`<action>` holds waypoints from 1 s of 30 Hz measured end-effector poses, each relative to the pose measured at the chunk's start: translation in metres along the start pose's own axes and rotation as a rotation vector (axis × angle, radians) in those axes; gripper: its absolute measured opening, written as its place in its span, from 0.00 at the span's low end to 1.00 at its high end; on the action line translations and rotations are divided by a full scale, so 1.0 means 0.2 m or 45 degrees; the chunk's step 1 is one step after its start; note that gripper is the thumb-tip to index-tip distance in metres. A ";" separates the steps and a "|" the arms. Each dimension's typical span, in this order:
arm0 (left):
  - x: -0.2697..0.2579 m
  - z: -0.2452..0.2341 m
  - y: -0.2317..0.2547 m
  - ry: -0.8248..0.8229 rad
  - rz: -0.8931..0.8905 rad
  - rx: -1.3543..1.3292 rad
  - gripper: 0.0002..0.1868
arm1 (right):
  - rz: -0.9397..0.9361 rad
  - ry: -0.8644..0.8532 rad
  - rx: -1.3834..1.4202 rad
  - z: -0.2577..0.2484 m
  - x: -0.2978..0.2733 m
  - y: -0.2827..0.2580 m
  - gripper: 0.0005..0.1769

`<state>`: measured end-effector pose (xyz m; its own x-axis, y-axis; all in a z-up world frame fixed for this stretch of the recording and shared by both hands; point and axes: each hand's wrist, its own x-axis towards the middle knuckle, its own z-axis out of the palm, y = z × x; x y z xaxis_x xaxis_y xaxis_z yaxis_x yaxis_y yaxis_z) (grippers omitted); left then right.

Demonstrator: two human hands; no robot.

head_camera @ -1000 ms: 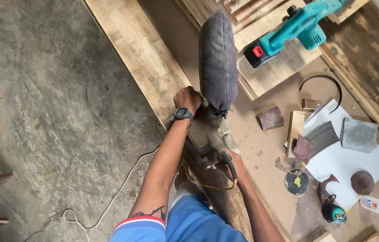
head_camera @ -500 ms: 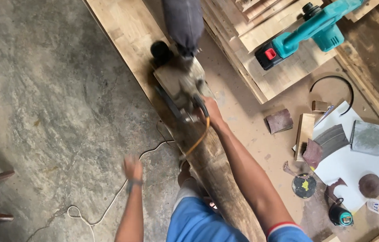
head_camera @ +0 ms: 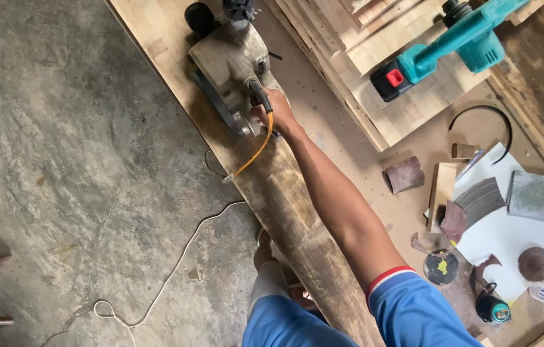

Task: Using an electric belt sander to smooth the surface of a wooden plank in a workshop environment.

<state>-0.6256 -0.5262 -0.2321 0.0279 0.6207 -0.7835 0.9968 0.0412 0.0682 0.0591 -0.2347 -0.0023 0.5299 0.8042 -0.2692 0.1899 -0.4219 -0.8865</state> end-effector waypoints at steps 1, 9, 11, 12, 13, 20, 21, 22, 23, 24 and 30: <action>0.12 -0.01 0.11 -0.059 -0.020 -0.005 0.27 | -0.044 0.018 0.040 -0.02 -0.04 0.03 0.10; 0.50 -0.63 0.89 0.316 0.270 -0.553 0.10 | -0.054 0.092 -0.140 -0.09 -0.61 0.51 0.13; 0.45 -0.69 1.01 0.335 0.373 -0.629 0.13 | -0.141 0.084 -0.128 -0.12 -0.84 0.61 0.09; 0.39 -0.68 1.05 0.350 0.383 -0.632 0.13 | -0.157 0.091 -0.125 -0.13 -0.96 0.66 0.09; 0.34 -0.67 1.08 0.282 0.363 -0.574 0.14 | -0.215 0.089 -0.179 -0.13 -1.09 0.72 0.09; -0.08 -0.26 1.05 0.170 0.371 -0.548 0.14 | -0.006 0.084 -0.069 -0.21 -1.94 1.03 0.13; -0.16 -0.25 1.07 0.162 0.369 -0.549 0.14 | 0.001 0.083 -0.073 -0.22 -2.05 1.05 0.13; -0.24 -0.25 1.10 0.203 0.411 -0.587 0.14 | 0.040 0.090 -0.070 -0.23 -2.14 1.06 0.13; -0.31 -0.25 1.13 0.244 0.451 -0.624 0.14 | 0.078 0.097 -0.067 -0.24 -2.23 1.07 0.13; -0.37 -0.31 1.22 0.241 0.452 -0.633 0.14 | 0.077 0.095 -0.077 -0.25 -2.30 0.99 0.13; -0.57 -0.76 1.90 0.510 1.061 -0.904 0.09 | 0.415 0.164 0.013 -0.21 -2.46 0.92 0.14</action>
<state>-0.2609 -0.4631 -0.0227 0.5023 0.8599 -0.0909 0.4118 -0.1454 0.8996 -0.1322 -0.7251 -0.0174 0.6616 0.5681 -0.4895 -0.0145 -0.6430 -0.7657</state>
